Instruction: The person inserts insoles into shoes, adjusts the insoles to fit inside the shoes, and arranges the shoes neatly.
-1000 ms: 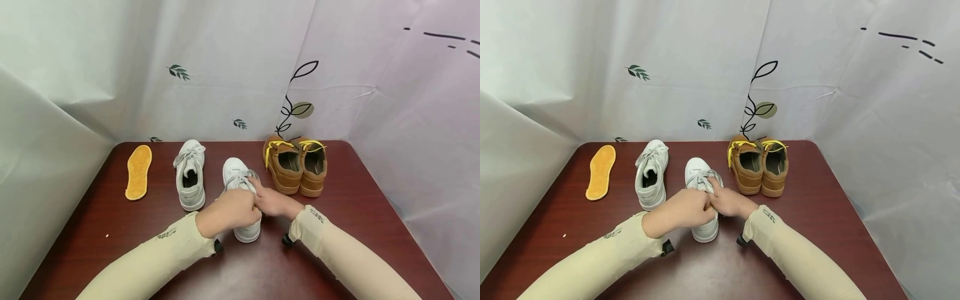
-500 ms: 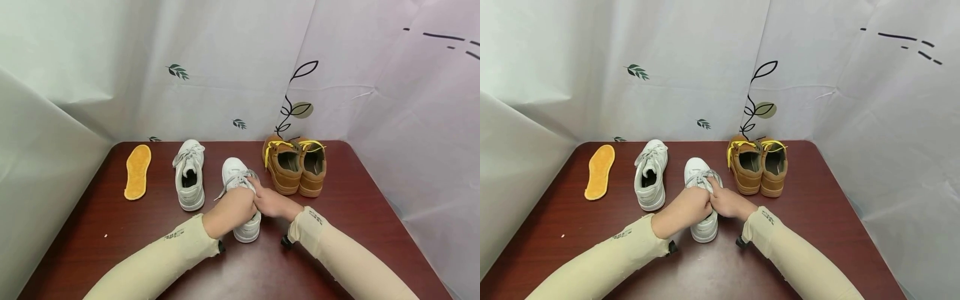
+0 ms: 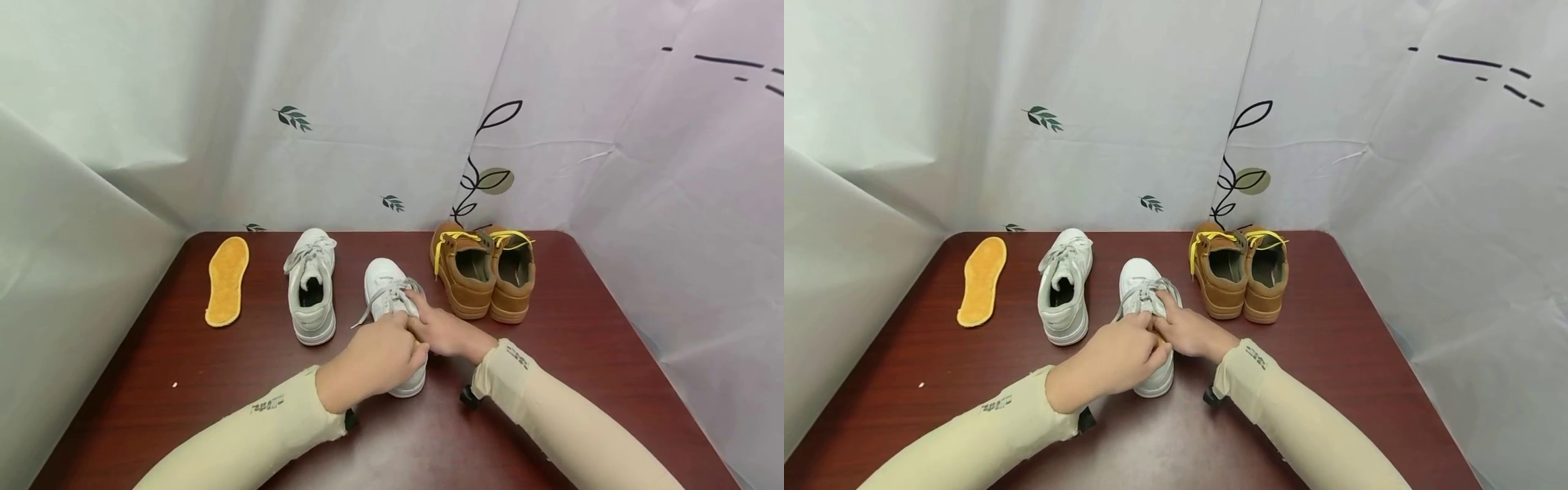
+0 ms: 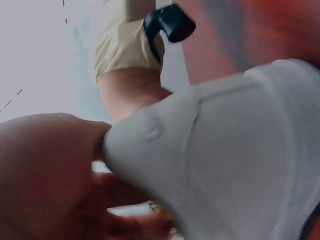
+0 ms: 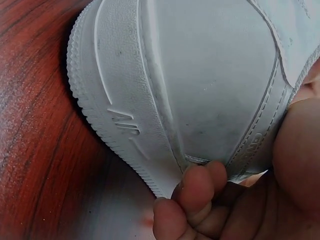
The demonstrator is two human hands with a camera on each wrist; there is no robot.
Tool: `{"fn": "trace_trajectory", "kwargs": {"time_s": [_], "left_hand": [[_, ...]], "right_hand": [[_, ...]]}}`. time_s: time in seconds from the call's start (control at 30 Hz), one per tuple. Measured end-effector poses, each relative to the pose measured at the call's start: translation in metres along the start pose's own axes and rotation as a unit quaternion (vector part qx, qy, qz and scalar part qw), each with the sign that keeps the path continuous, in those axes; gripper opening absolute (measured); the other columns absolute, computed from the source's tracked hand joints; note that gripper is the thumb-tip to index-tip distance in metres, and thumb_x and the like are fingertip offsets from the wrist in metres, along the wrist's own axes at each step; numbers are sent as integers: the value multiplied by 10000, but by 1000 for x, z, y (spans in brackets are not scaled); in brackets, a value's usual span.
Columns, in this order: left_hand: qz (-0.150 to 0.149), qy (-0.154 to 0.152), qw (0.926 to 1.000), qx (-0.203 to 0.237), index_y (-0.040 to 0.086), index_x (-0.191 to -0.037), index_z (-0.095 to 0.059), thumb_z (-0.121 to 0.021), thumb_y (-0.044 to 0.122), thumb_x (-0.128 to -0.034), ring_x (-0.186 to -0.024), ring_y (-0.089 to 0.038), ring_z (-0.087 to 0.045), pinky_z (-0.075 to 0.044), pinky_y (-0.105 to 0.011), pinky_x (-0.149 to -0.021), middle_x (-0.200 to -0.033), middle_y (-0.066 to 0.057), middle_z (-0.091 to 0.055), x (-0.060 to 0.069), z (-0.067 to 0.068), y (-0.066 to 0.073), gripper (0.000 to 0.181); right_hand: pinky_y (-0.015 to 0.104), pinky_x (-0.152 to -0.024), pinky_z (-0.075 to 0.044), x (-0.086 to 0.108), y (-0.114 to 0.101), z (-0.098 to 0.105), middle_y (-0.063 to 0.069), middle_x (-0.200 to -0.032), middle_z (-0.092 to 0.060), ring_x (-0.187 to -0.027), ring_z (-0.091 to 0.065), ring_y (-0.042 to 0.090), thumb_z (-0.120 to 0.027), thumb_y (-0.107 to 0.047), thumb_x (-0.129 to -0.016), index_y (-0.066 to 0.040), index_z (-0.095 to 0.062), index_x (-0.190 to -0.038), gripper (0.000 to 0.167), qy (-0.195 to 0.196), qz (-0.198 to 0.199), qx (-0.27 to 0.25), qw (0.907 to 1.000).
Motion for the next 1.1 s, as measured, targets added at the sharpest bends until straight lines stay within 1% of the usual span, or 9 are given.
{"fn": "trace_trajectory", "kwargs": {"time_s": [0.1, 0.2, 0.3, 0.47, 0.57, 0.7, 0.83, 0.93, 1.1], "left_hand": [[-402, 392, 9984, -28, 212, -664, -638, -602, 409, -949, -786, -161, -624, -508, -338, -549, -944, 21, -645, 6, 0, 3, 349], [-597, 457, 9971, 116, 220, -743, -621, -671, 443, -908, -674, -123, -587, -454, -302, -510, -834, 75, -607, 12, -2, 0, 282], [-624, 40, 9971, 435, 222, -741, -576, -690, 455, -891, -576, -102, -502, -402, -295, -493, -687, 97, -507, 17, -8, -5, 300], [-577, -625, 9932, 793, 237, -705, -524, -668, 456, -892, -547, -96, -451, -401, -312, -511, -638, 111, -456, 19, -18, -12, 322], [-608, -484, 9957, 513, 229, -755, -569, -659, 493, -878, -546, -124, -490, -415, -335, -497, -676, 93, -510, 19, -20, -12, 305], [-605, 31, 9978, -255, 184, -863, -659, -641, 593, -840, -523, -184, -554, -423, -360, -448, -801, 43, -600, 21, -19, -12, 410], [-607, 179, 9973, -385, 206, -675, -587, -649, 610, -821, -474, -178, -520, -397, -356, -417, -662, 68, -530, 20, -19, -13, 434], [-620, -14, 9980, -142, 236, -546, -464, -653, 587, -822, -440, -153, -455, -363, -347, -408, -528, 98, -413, 17, -18, -14, 484], [-635, -349, 9974, 58, 232, -492, -439, -637, 568, -828, -426, -136, -403, -354, -347, -415, -459, 105, -377, 13, -18, -15, 514]], "right_hand": [[471, -1091, -413, 0, 1, 0, 239, -1447, -506, -1263, -563, 300, -384, -383, -1072, -204, -136, -1610, 618, 40, -45, 59, 10000], [483, -1073, -428, -1, 0, 0, 247, -1426, -525, -1241, -580, 320, -389, -401, -1066, -212, -143, -1607, 624, 136, -23, 174, 9998], [487, -1073, -430, -1, -2, 0, 260, -1411, -536, -1239, -584, 338, -399, -409, -1059, -208, -153, -1604, 631, 231, -11, 324, 9992], [474, -1081, -425, 0, -1, 1, 248, -1420, -534, -1254, -577, 333, -393, -414, -1058, -218, -156, -1603, 626, 288, -97, 471, 9984], [480, -1072, -432, 0, -1, -1, 243, -1423, -533, -1248, -581, 332, -386, -423, -1058, -227, -155, -1604, 625, 276, -106, 449, 9986], [483, -1063, -439, 0, 0, -2, 243, -1420, -537, -1242, -585, 328, -382, -434, -1057, -234, -149, -1607, 630, 251, -133, 466, 9985], [477, -1067, -438, 1, -1, 0, 235, -1413, -547, -1245, -586, 321, -390, -432, -1057, -233, -157, -1606, 628, 323, -153, 571, 9977], [475, -1070, -436, 0, -1, 0, 229, -1419, -544, -1252, -582, 317, -387, -427, -1060, -232, -162, -1604, 620, 347, -112, 591, 9976], [469, -1065, -441, 0, -1, -1, 232, -1408, -552, -1243, -590, 307, -383, -435, -1060, -235, -158, -1604, 621, 343, -111, 597, 9976]]}}
Point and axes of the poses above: each hand's wrist, its own x-axis away from the middle knuckle, its own z-axis out of the back of the hand, y = z × x, the point moved 5 cm from there along -x, towards the middle knuckle
